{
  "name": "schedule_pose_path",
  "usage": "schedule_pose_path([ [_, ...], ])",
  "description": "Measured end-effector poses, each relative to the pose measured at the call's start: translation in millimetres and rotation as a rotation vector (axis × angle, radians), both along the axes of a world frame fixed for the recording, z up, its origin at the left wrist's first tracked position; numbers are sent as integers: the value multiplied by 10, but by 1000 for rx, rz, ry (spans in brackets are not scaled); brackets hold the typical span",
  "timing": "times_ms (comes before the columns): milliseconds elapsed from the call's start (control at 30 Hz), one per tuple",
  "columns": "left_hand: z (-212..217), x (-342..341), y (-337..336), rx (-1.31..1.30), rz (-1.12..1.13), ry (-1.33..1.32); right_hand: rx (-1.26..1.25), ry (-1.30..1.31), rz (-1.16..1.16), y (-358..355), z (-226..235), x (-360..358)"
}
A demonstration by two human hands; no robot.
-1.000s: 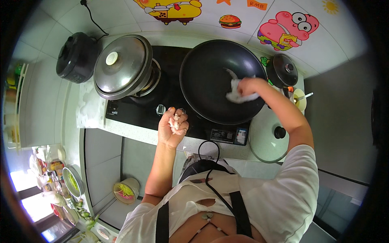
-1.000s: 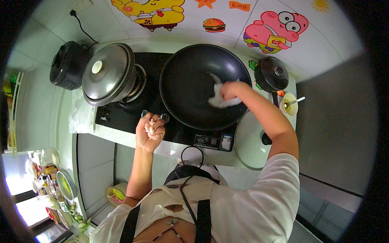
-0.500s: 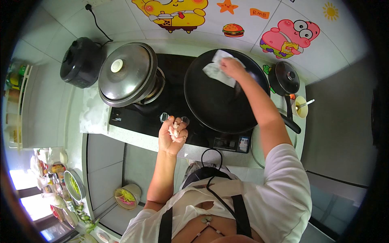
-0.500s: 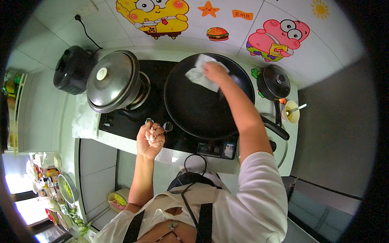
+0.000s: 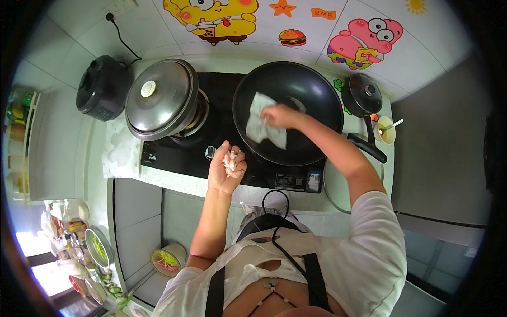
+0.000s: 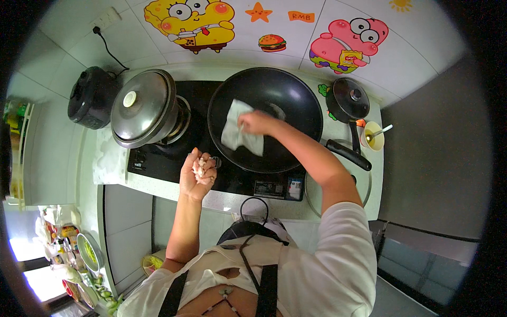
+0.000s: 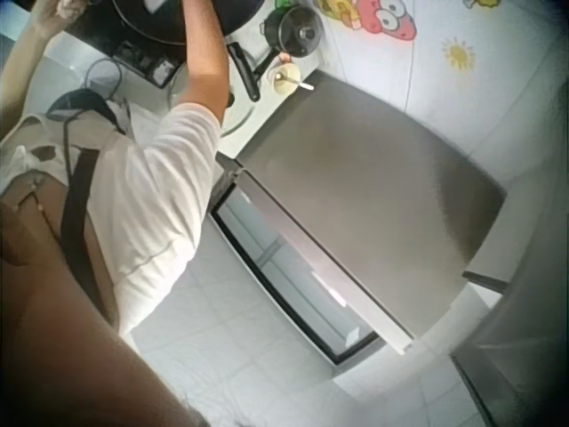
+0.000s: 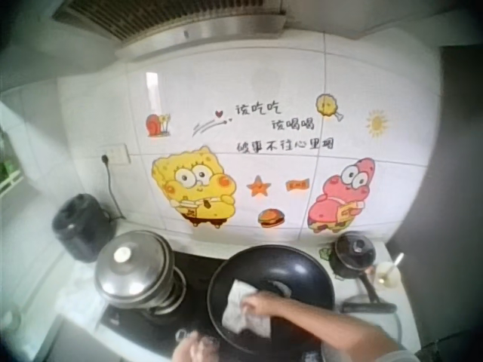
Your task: The person prepares meat by transferring small pieces from one bowl to another, wipes a pan on a stove with a paper towel, and kemudian pulls apart larger slices of raw meat over a bowl of water by hand.
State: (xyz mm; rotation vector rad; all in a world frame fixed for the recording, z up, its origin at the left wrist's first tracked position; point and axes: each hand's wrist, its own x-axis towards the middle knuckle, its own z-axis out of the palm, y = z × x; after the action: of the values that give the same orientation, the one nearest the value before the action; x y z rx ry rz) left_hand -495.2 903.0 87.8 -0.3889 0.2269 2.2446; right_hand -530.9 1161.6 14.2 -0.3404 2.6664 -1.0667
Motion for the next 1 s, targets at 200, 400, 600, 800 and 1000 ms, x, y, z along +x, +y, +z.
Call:
schedule_pose_path([
  [200,0,81,-93,-48,23,32,118,365,-942,577,-548,-634],
  [400,22,134,-115,-111,52,65,-15,-12,-423,-365,-318,-492],
  [600,34,76,-122,-170,113,63,294,-510,208,-291,602,482],
  [800,232,18,221,-103,133,160,-247,-155,-465,493,1003,1280],
  [1000,172,-105,810,-83,38,351,-683,131,-1106,257,1212,2037],
])
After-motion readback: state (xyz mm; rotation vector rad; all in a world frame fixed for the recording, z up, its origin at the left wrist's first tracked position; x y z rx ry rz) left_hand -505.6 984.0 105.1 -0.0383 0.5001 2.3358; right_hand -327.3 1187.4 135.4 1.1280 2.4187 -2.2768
